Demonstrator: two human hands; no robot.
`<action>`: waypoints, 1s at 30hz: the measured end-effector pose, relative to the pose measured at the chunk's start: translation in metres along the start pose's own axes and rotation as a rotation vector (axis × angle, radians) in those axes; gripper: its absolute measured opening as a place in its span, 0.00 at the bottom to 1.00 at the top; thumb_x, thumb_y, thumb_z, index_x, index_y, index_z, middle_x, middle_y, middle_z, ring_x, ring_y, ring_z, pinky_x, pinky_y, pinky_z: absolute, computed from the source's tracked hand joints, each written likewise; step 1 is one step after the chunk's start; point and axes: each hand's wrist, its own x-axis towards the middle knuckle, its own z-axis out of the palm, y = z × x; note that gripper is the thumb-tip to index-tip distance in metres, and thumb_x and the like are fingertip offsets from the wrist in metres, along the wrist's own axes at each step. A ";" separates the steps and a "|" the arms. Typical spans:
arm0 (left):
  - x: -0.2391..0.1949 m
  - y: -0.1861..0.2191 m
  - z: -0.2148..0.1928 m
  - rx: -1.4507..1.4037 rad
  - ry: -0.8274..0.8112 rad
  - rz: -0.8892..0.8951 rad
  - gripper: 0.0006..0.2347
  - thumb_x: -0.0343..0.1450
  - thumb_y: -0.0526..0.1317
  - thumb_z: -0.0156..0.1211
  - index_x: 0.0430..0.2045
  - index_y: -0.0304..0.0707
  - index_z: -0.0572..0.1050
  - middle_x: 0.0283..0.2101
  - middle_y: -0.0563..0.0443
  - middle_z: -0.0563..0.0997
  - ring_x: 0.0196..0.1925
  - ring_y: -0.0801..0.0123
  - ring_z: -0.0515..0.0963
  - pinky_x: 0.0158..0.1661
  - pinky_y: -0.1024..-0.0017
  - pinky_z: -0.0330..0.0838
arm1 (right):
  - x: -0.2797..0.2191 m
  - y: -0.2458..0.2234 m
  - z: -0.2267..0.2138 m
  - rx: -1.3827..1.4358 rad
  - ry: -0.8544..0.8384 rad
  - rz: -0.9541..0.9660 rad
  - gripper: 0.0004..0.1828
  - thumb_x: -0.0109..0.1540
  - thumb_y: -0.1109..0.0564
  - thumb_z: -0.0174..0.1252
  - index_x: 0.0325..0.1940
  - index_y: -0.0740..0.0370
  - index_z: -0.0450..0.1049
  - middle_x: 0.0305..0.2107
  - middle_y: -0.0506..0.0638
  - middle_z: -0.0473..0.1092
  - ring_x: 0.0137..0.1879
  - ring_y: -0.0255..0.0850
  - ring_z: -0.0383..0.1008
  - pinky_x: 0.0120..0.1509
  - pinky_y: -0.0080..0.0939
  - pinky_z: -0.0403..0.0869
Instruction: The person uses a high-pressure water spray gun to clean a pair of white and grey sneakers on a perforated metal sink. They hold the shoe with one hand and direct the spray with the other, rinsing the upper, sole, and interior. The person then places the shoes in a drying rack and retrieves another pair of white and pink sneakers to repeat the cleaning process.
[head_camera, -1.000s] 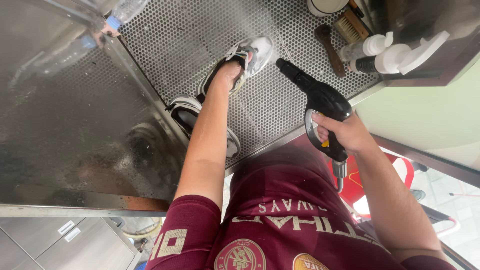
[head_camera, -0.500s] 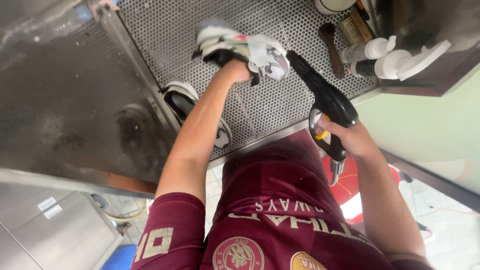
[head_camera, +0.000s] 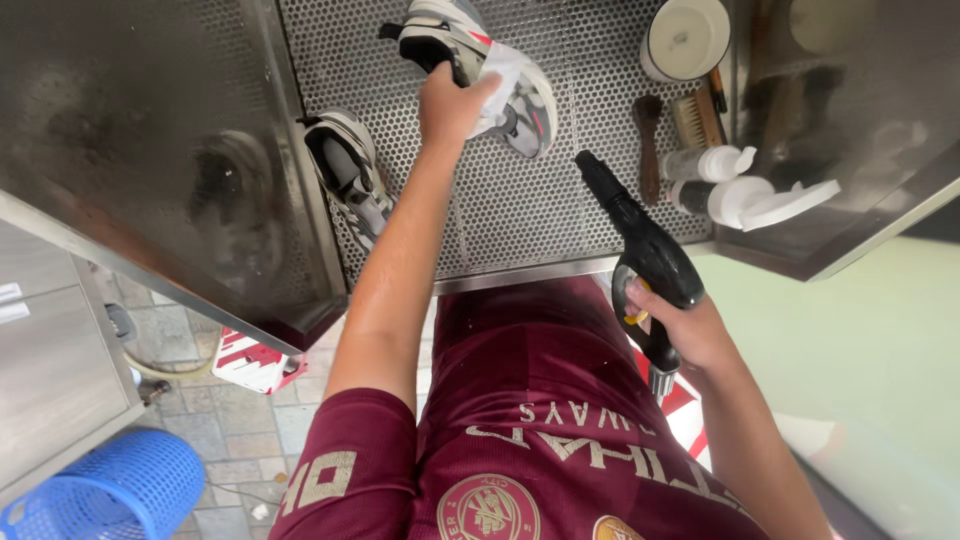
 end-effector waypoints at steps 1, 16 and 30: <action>-0.004 0.001 0.003 0.023 0.057 0.006 0.20 0.64 0.48 0.70 0.41 0.29 0.79 0.39 0.38 0.86 0.41 0.54 0.86 0.43 0.63 0.77 | 0.003 0.001 -0.006 -0.047 -0.005 -0.021 0.11 0.59 0.56 0.66 0.40 0.62 0.72 0.29 0.47 0.72 0.38 0.37 0.73 0.44 0.40 0.71; -0.026 -0.088 -0.009 -1.460 -0.283 -0.283 0.24 0.67 0.33 0.49 0.60 0.28 0.67 0.56 0.36 0.78 0.55 0.51 0.80 0.55 0.56 0.77 | 0.009 -0.010 -0.009 -0.342 0.049 0.020 0.12 0.59 0.52 0.67 0.40 0.62 0.76 0.30 0.46 0.75 0.39 0.35 0.75 0.46 0.39 0.71; 0.026 -0.021 -0.032 -1.159 -0.828 -0.386 0.24 0.64 0.34 0.52 0.58 0.27 0.71 0.58 0.37 0.80 0.59 0.53 0.80 0.58 0.61 0.75 | 0.015 -0.013 0.025 -0.296 0.076 -0.016 0.12 0.60 0.52 0.65 0.39 0.62 0.75 0.29 0.46 0.74 0.39 0.35 0.75 0.47 0.38 0.71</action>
